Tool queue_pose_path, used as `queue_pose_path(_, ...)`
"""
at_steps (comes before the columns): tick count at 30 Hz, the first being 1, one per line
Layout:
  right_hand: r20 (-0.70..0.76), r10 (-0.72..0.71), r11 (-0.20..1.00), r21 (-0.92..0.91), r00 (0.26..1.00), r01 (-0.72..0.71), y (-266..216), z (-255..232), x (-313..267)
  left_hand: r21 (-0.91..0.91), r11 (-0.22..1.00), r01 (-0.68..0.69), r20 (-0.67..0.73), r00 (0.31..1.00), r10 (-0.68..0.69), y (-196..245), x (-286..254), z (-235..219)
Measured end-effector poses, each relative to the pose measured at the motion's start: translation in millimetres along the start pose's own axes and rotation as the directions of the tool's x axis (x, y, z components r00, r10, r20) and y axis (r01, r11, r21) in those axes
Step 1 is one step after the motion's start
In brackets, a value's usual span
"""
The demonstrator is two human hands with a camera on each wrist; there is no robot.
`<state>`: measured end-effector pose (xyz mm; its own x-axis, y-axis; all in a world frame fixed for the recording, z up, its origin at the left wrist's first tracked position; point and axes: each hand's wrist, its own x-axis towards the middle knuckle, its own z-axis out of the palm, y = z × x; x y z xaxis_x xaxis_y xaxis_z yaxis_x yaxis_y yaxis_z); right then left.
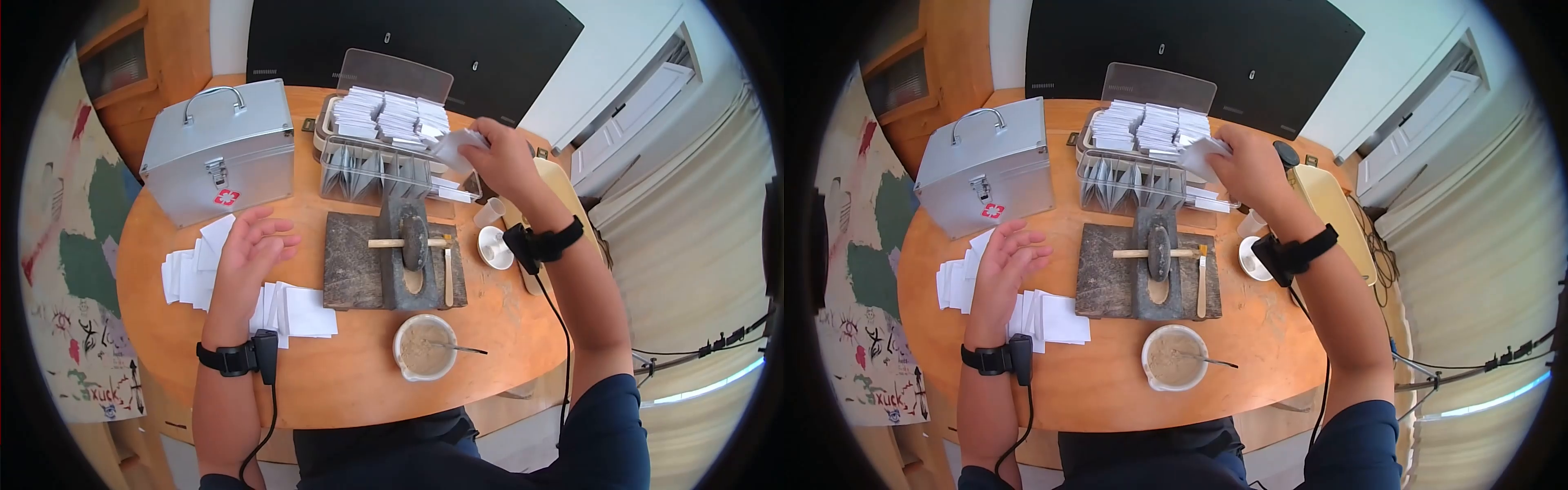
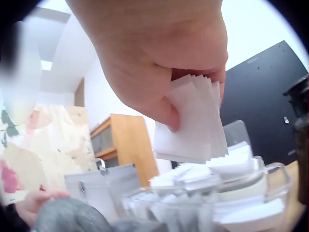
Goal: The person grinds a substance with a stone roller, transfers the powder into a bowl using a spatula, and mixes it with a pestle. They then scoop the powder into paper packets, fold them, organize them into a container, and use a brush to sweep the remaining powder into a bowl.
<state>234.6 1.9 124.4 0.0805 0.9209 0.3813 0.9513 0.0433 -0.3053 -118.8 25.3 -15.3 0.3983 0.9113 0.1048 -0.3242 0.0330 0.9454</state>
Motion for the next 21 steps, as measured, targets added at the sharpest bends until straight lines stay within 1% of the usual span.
queue_pose_path(2, 0.021, 0.009, 0.985, -0.172, 1.000, -0.005, 29, 15, -2, -0.002, 1.000, 0.004, 0.005, 1.000, -0.004, -1, 1, 0)
queue_pose_path(3, 0.020, 0.009, 0.985, -0.173, 1.000, -0.005, 39, 23, -3, -0.006, 1.000, 0.006, -0.002, 1.000, -0.006, -2, 2, -1)
queue_pose_path(5, -0.079, -0.182, 0.962, -0.223, 0.980, 0.160, 51, 36, -7, -0.008, 1.000, 0.010, -0.011, 1.000, -0.010, -4, 2, -2)
queue_pose_path(9, -0.023, -0.218, 0.939, -0.276, 0.976, 0.203, 55, 46, -8, -0.026, 1.000, 0.010, -0.030, 1.000, -0.010, -3, 2, -4)
queue_pose_path(11, 0.032, -0.205, 0.924, -0.323, 0.978, 0.204, 56, 47, -7, -0.033, 0.999, 0.010, -0.033, 0.999, -0.011, -4, 2, -5)
queue_pose_path(15, 0.052, -0.200, 0.922, -0.328, 0.978, 0.206, 56, 49, -5, -0.036, 0.999, 0.008, -0.039, 0.999, -0.009, -6, 3, -6)
queue_pose_path(17, 0.103, -0.192, 0.917, -0.336, 0.976, 0.216, 54, 48, -5, -0.039, 0.999, 0.012, -0.044, 0.999, -0.013, -6, 3, -6)
queue_pose_path(18, 0.105, -0.193, 0.917, -0.335, 0.976, 0.218, 55, 49, -5, -0.042, 0.999, 0.011, -0.048, 0.999, -0.013, -6, 3, -6)
queue_pose_path(20, 0.217, -0.043, 0.947, -0.301, 0.975, 0.109, 58, 49, -5, -0.046, 0.999, 0.012, -0.053, 0.998, -0.014, -6, 2, -6)
queue_pose_path(21, 0.217, -0.043, 0.948, -0.300, 0.975, 0.109, 59, 50, -5, -0.046, 0.999, 0.013, -0.048, 0.999, -0.015, -6, 3, -6)
